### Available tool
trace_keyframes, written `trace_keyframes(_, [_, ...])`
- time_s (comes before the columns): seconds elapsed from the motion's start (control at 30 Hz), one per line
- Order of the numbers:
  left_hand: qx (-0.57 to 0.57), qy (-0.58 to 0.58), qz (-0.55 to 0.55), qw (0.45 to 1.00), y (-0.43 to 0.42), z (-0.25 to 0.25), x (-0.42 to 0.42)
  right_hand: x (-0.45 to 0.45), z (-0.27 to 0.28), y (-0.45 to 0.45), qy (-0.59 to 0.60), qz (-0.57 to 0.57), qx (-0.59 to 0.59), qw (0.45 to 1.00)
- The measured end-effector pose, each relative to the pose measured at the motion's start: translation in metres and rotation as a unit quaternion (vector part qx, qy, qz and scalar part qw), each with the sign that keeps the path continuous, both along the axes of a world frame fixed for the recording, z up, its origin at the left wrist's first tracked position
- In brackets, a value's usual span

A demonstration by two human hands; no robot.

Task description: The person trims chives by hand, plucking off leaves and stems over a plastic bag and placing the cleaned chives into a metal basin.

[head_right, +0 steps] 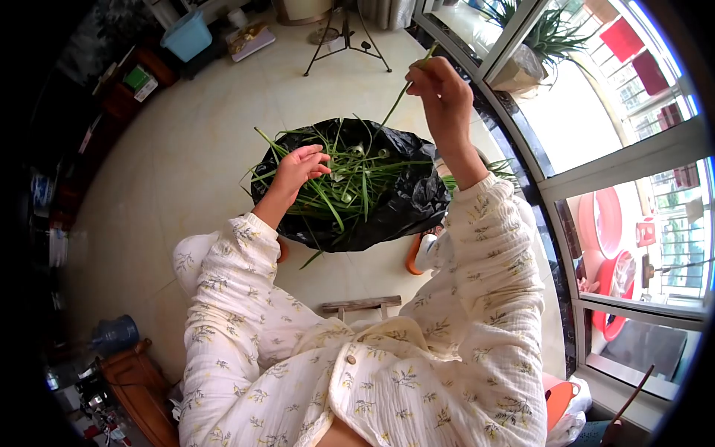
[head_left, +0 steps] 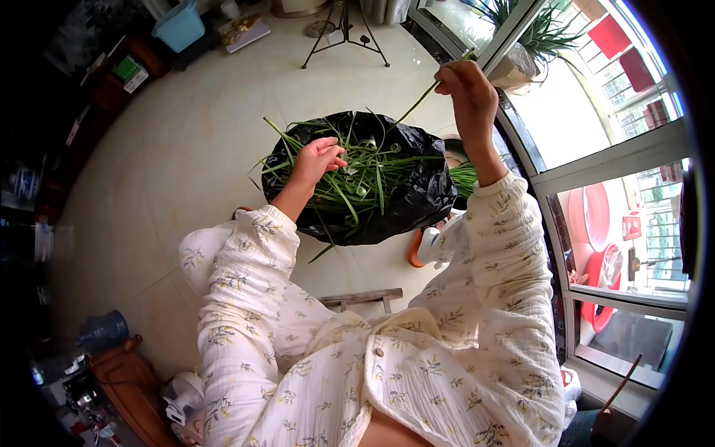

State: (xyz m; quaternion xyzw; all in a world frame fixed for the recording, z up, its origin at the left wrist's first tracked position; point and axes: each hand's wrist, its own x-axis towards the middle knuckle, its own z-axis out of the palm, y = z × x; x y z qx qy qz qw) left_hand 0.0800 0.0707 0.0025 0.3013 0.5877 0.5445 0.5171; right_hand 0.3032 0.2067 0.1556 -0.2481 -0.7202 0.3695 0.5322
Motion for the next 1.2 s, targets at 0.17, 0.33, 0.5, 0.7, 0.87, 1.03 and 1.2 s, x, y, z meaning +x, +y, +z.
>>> trace_keyframes(0.17, [0.068, 0.200, 0.066, 0.975, -0.003, 0.016, -0.028, -0.033, -0.051, -0.015, -0.218, 0.094, 0.120, 0.964])
trace_keyframes(0.33, [0.080, 0.329, 0.169, 0.926, -0.010, 0.019, -0.076, -0.044, -0.104, -0.001, -0.328, 0.091, 0.167, 0.925])
trace_keyframes(0.5, [0.006, 0.428, 0.196, 0.882, -0.010, 0.014, -0.102, -0.040, -0.157, -0.001, -0.492, 0.117, 0.188, 0.842])
trace_keyframes(0.7, [-0.109, 0.347, 0.196, 0.911, 0.008, -0.029, -0.119, -0.039, -0.173, -0.010, -0.556, 0.122, 0.244, 0.785])
trace_keyframes(0.87, [-0.107, 0.167, 0.177, 0.964, 0.012, -0.018, -0.103, -0.043, -0.171, 0.001, -0.589, 0.050, 0.198, 0.782])
trace_keyframes(1.03, [-0.073, 0.082, 0.164, 0.980, 0.011, -0.007, -0.097, -0.054, -0.160, 0.000, -0.553, 0.034, 0.153, 0.818])
trace_keyframes(1.2, [-0.013, 0.030, 0.108, 0.994, 0.000, 0.033, -0.085, -0.072, -0.103, -0.026, -0.356, 0.107, 0.122, 0.920])
